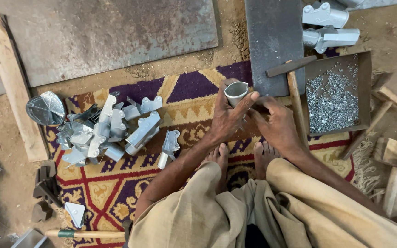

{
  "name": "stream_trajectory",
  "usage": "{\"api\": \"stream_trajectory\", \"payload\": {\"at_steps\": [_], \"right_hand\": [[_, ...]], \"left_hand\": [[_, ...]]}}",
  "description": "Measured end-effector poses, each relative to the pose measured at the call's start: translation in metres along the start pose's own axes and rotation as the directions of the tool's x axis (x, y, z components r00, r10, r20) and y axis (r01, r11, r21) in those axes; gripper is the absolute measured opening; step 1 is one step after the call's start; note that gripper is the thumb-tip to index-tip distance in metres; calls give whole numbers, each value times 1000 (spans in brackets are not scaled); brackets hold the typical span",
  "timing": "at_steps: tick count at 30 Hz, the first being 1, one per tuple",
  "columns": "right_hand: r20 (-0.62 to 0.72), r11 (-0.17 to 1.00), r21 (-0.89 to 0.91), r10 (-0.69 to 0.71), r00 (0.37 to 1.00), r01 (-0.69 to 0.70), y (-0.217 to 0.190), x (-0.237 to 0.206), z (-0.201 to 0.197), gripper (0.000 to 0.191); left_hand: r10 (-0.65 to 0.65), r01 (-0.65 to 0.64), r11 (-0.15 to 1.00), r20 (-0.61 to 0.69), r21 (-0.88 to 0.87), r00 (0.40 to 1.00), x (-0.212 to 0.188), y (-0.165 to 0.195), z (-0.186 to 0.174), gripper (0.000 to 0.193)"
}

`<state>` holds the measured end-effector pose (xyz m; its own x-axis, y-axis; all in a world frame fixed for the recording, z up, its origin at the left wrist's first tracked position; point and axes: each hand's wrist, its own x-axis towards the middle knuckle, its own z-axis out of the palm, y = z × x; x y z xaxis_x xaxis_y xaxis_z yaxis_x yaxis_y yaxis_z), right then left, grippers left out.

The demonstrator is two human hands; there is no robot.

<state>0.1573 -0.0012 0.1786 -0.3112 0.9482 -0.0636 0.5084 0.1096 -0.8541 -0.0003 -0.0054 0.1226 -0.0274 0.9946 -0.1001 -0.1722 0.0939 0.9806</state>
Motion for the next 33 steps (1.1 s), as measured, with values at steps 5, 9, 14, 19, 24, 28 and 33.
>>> {"api": "stream_trajectory", "payload": {"at_steps": [5, 9, 14, 19, 24, 28, 33], "right_hand": [[28, 997, -62, 42, 999, -40, 1, 1, -2, 22], [81, 991, -89, 110, 991, -103, -2, 1, -3, 25], [81, 999, -39, 4, 997, 0, -1, -4, -3, 29], [-10, 980, -161, -121, 993, 118, 6, -8, 4, 24], [23, 889, -401, -232, 972, 222, 11, -9, 8, 15], [145, 870, -332, -335, 931, 365, 10, -9, -7, 15], [224, 948, -89, -280, 933, 306, 13, -1, -20, 14]], "left_hand": [[-70, 73, 993, 35, -88, 997, -1, -5, -1, 47], [-190, 195, 970, 48, -146, 981, -1, -6, -3, 45], [-99, 103, 987, 39, -122, 994, 1, -3, -2, 49], [-177, 174, 983, -41, -61, 983, 1, 8, 3, 57], [-319, 318, 948, -51, -33, 946, -1, 18, 4, 59], [-489, 493, 868, 69, -55, 870, -5, 17, -5, 49], [-544, 624, 764, 356, -165, 760, 1, 4, -13, 43]]}}
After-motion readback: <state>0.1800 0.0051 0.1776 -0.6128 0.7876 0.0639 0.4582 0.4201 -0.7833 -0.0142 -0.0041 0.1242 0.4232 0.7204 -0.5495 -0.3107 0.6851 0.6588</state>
